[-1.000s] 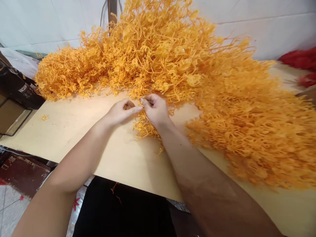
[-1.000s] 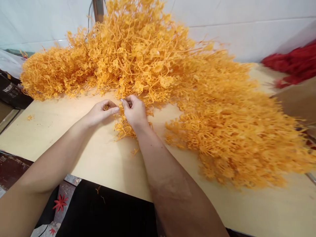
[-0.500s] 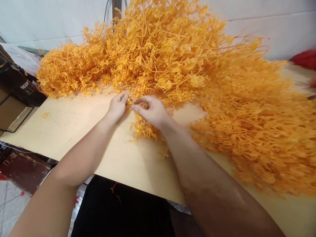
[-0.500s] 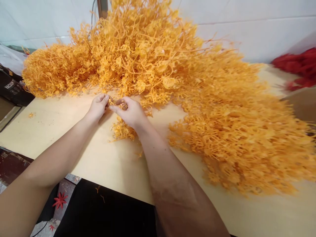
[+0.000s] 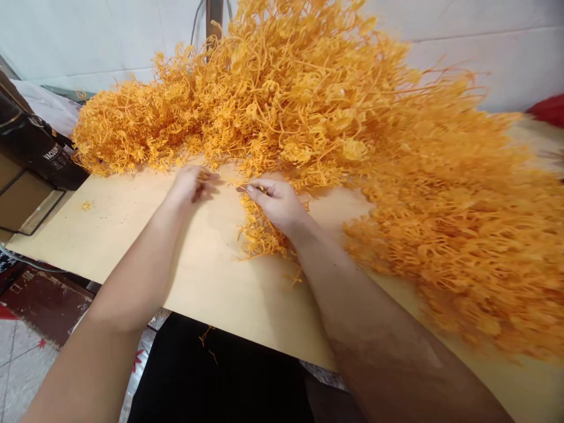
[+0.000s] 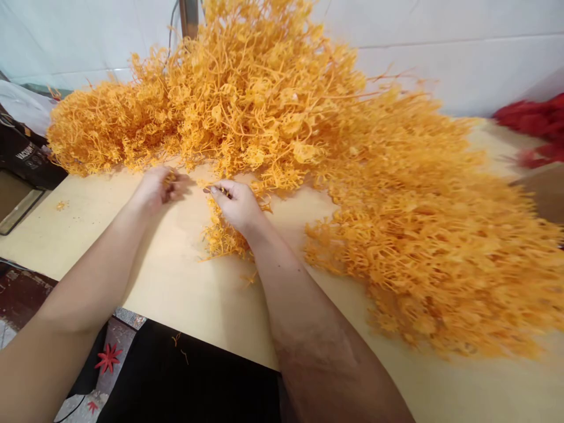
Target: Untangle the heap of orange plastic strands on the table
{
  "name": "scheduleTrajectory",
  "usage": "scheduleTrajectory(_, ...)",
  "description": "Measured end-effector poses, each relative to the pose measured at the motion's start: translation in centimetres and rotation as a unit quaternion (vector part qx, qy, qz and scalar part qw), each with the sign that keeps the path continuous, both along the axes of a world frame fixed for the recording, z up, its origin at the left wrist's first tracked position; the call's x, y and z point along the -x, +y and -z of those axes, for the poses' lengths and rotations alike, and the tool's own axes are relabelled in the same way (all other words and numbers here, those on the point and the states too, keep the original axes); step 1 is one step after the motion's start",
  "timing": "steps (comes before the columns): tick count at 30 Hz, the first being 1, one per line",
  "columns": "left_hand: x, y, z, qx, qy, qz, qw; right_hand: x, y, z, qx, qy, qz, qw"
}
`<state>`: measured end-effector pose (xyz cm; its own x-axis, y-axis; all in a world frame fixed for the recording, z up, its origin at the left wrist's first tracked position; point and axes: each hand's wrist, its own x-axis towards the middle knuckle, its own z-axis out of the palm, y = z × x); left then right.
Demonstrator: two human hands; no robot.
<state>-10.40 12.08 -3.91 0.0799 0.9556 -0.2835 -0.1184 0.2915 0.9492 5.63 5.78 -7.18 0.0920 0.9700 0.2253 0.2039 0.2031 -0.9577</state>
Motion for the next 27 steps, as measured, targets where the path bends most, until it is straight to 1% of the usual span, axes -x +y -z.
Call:
scheduleTrajectory(2,-1.1,-1.4,0.0,-0.024,0.052,0.107,0.993,0.0,0.1,0.1,-0.012,0.029,-0.013,0.999)
scheduleTrajectory(3,-1.6,-1.9,0.0,-0.039,0.069,0.143,0.987,-0.1,0.1,0.1,-0.017,0.041,-0.019,0.999)
scheduleTrajectory(4,-1.9,-2.3,0.0,-0.049,0.074,0.165,0.982,-0.1,0.1,0.1,-0.02,0.049,-0.024,0.998)
scheduleTrajectory(6,-2.1,-2.6,-0.1,-0.051,0.066,0.191,0.978,-0.2,0.0,0.1,-0.02,0.05,-0.03,0.998)
scheduleTrajectory(9,-1.6,-2.3,-0.1,-0.036,0.03,0.224,0.973,-0.4,-0.1,0.0,-0.021,0.023,-0.049,0.998)
scheduleTrajectory(12,-1.3,-2.2,0.1,-0.049,0.001,0.271,0.961,-0.5,-0.1,0.0,-0.039,0.003,-0.076,0.996)
scheduleTrajectory(17,-1.2,-2.3,0.1,-0.044,-0.002,0.324,0.945,-0.4,-0.3,-0.3,-0.046,-0.063,-0.105,0.991)
scheduleTrajectory(19,-1.3,-2.3,0.1,-0.045,0.011,0.322,0.946,-0.2,-0.4,-0.4,-0.043,-0.111,-0.12,0.986)
scheduleTrajectory(20,-1.3,-2.3,0.1,-0.043,0.022,0.31,0.949,-0.2,-0.4,-0.4,-0.043,-0.141,-0.124,0.981)
scheduleTrajectory(23,-1.7,-2.4,0.1,-0.035,0.055,0.247,0.967,-0.1,-0.5,-0.4,-0.045,-0.225,-0.112,0.967)
scheduleTrajectory(25,-2.0,-2.3,0.2,-0.038,0.067,0.208,0.975,-0.1,-0.6,-0.5,-0.03,-0.234,-0.106,0.966)
scheduleTrajectory(27,-2.2,-2.3,0.2,-0.049,0.067,0.177,0.981,-0.3,-0.8,-0.6,0.003,-0.194,-0.11,0.975)
